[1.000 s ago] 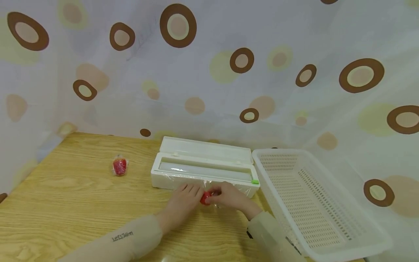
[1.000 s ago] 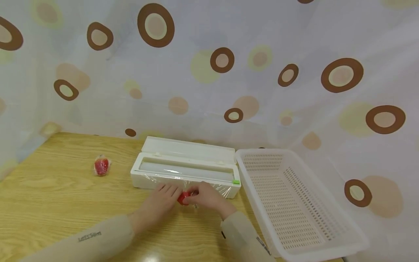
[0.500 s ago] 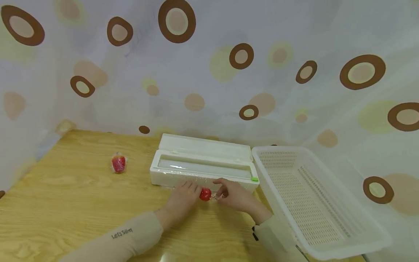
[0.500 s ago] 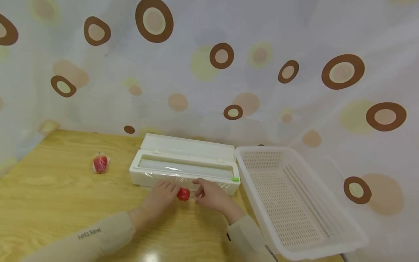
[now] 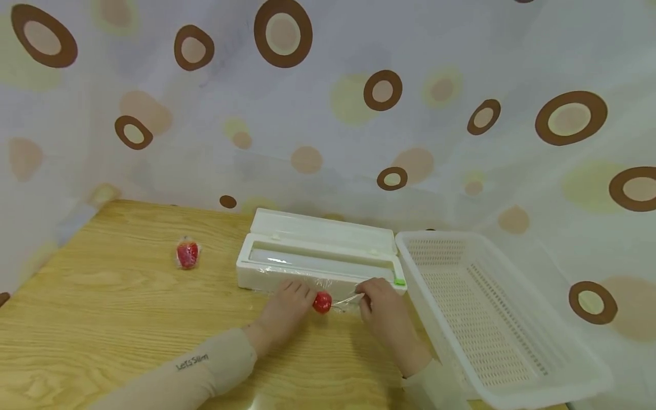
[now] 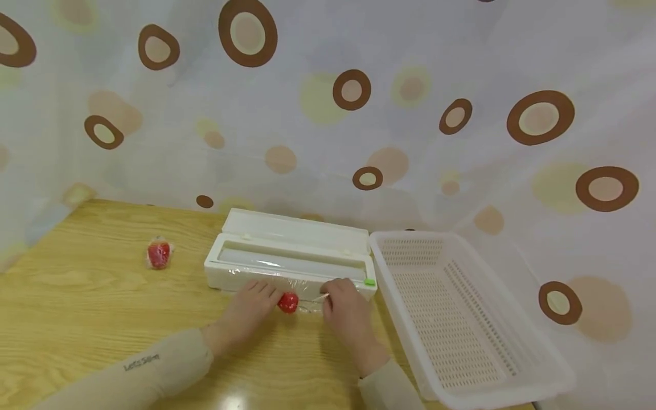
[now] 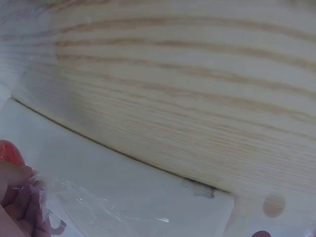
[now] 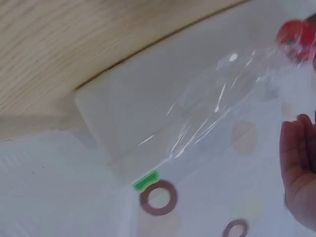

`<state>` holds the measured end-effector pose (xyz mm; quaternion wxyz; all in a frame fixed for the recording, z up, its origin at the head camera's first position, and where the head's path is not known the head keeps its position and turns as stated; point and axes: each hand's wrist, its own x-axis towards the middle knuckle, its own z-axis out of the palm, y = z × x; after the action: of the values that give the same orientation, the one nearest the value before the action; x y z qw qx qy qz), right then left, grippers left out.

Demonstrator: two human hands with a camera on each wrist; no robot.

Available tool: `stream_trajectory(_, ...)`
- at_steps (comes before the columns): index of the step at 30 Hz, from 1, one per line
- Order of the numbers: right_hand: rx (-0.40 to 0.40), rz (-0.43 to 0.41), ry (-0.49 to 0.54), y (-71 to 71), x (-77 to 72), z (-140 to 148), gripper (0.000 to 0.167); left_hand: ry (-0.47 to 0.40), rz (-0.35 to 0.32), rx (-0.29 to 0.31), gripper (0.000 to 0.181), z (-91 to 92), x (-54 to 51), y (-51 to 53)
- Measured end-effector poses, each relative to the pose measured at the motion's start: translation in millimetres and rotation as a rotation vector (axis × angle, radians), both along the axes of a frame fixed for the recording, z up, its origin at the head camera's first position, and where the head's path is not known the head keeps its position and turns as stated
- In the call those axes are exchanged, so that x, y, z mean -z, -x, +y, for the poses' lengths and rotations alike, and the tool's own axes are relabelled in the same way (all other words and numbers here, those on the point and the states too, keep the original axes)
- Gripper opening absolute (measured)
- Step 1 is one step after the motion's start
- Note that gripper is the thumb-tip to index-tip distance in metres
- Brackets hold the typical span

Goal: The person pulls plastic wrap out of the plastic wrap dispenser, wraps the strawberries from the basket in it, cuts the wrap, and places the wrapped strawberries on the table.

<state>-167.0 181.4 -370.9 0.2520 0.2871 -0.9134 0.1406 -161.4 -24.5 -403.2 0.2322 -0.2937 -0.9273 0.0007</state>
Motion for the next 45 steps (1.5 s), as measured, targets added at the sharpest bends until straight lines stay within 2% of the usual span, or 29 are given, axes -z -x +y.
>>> stream_trajectory(1,-0.059,0.086,-0.035,-3.3,2.8,-4.4,0.018,-0.008,0.001,-0.011,0.025,0.3,0.3,1.0)
stream_trajectory(2,-0.117,0.139,-0.078,-6.1,5.6,-9.1,0.021,-0.021,0.001,-0.022,0.024,0.5,0.7,2.2)
stream_trajectory(4,-0.186,0.184,-0.196,-10.3,11.4,-17.1,0.032,-0.03,0.0,-0.043,0.022,1.1,0.5,4.1)
stream_trajectory(7,-0.129,0.166,-0.354,-11.4,20.5,-23.2,0.052,-0.033,-0.028,-0.049,0.022,2.1,-1.6,5.0)
stream_trajectory(10,-0.051,0.164,-0.429,-6.8,25.8,-21.9,0.053,-0.046,-0.078,-0.038,0.025,3.2,-5.3,5.8)
stream_trajectory(11,-0.039,0.179,-0.435,-4.6,26.6,-20.7,0.051,-0.057,-0.089,-0.032,0.026,3.1,-6.5,6.0)
stream_trajectory(14,-0.059,0.295,-0.38,4.1,26.5,-17.0,0.043,-0.071,-0.121,-0.032,0.03,2.1,-10.4,6.8)
stream_trajectory(18,-0.088,0.397,-0.274,11.9,25.0,-15.1,0.032,-0.103,-0.101,-0.013,0.029,-1.1,-10.3,8.3)
stream_trajectory(22,-0.084,0.386,-0.237,12.7,22.6,-16.1,0.025,-0.151,-0.022,0.037,0.025,-4.8,-6.9,8.4)
stream_trajectory(28,-0.081,0.364,-0.221,9.3,23.4,-15.3,0.024,-0.095,0.08,0.067,0.027,-9.8,-6.2,6.6)
stream_trajectory(31,-0.083,0.346,-0.226,7.1,23.0,-15.2,0.027,-0.064,0.094,0.062,0.029,-11.3,-7.0,5.7)
stream_trajectory(36,-0.061,0.362,-0.29,3.7,27.4,-10.9,0.036,-0.03,0.119,0.05,0.029,-13.7,-4.6,4.5)
stream_trajectory(40,-0.039,0.352,-0.33,1.7,31.2,-7.2,0.03,0.0,0.132,0.053,0.029,-14.1,-3.6,3.1)
stream_trajectory(45,-0.02,0.294,-0.366,-0.3,30.2,-5.7,0.027,0.022,0.116,0.055,0.029,-12.8,-4.8,1.4)
